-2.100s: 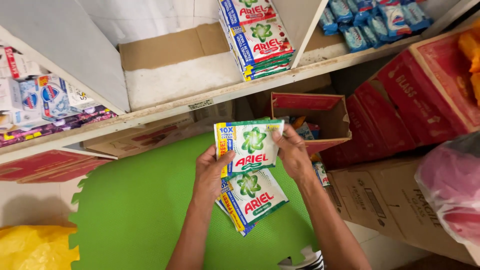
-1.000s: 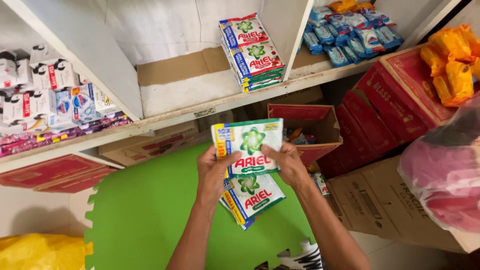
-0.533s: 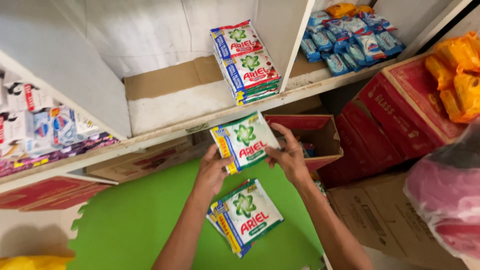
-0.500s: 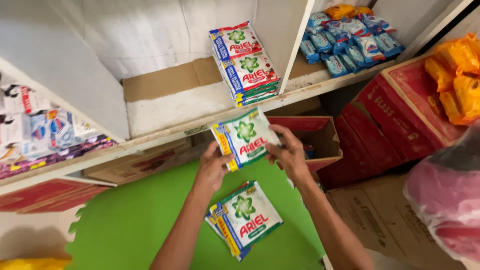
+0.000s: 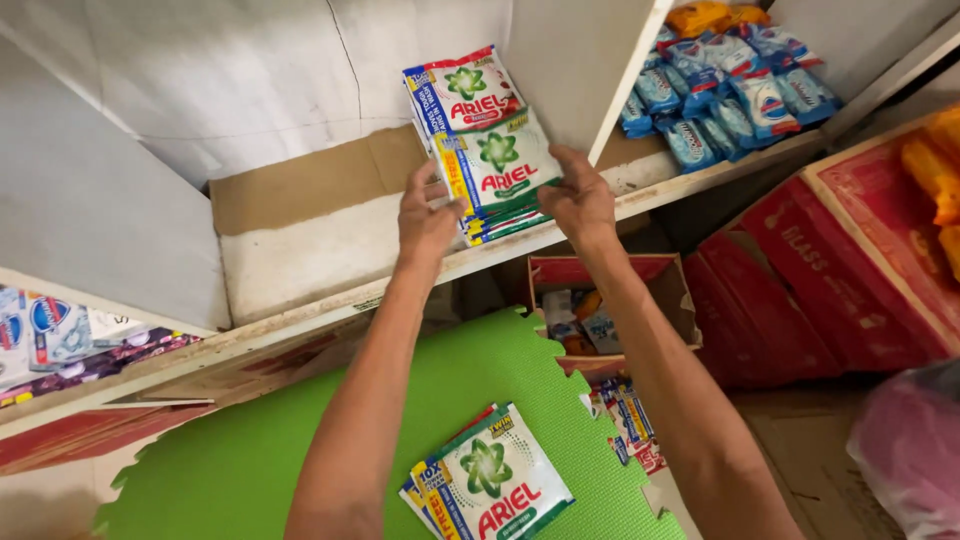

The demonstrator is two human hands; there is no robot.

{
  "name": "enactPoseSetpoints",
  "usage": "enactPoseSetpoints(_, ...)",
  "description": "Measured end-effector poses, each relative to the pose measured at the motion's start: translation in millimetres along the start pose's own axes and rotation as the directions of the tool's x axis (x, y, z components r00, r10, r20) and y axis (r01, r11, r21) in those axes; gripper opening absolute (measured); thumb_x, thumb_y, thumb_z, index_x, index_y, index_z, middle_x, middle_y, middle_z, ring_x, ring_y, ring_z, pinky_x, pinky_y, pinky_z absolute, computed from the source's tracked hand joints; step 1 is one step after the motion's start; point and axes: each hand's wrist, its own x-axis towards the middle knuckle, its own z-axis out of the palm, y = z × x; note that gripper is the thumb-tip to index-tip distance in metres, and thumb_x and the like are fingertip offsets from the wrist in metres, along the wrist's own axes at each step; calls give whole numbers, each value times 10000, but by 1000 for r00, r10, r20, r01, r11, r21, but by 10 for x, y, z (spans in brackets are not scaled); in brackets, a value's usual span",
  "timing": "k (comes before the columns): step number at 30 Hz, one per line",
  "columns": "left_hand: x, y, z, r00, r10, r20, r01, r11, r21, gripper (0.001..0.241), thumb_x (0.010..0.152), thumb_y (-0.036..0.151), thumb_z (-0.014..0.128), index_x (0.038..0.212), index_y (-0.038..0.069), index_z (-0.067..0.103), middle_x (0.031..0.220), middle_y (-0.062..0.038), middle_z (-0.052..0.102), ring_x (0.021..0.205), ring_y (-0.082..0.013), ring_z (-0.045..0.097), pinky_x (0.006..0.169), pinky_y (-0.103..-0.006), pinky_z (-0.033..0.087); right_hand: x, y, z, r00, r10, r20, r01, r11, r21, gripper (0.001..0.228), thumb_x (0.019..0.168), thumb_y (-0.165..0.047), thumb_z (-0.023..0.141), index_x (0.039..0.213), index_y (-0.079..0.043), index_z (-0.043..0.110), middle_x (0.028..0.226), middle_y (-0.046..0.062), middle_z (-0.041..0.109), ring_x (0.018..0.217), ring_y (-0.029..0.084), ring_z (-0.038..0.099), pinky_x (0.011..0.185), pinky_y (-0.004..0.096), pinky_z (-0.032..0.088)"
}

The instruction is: Organizing and stocking detergent sachets on a store shelf.

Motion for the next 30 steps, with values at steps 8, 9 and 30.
enactPoseSetpoints(8, -165, -215, 119, 975, 222, -15, -215, 956, 198, 575, 754, -54, 782, 1292, 78, 628, 1193, -112, 652, 769, -167, 670, 679, -298, 594, -133, 385, 54, 981, -118, -153, 49, 918, -394, 270, 901, -19, 712, 1166, -58, 746, 828, 96, 753, 699, 126, 696, 674, 303, 578)
enactPoseSetpoints(9, -178, -251, 143, 952, 306, -31, -288, 923, 254, 514, 765, -45, 784, 1252, 62, 655, 1123, -124, 667, 788, -174, 670, 697, -303, 593, -137, 429, 59, 974, -154, -163, 81, 919, -385, 234, 914, -24, 716, 1144, -51, 747, 851, 99, 764, 728, 125, 716, 691, 303, 585)
enactPoseSetpoints(30, -1893, -126, -959, 928, -18, 371, -163, 878, 450, 323, 890, 172, 780, 1187, 74, 700, 1033, -126, 743, 759, -226, 702, 694, -360, 567, -1764, 171, -257, 929, 143, 342, -30, 949, -313, 161, 965, -168, 776, 926, -14, 755, 779, 35, 704, 685, 99, 592, 604, 285, 500)
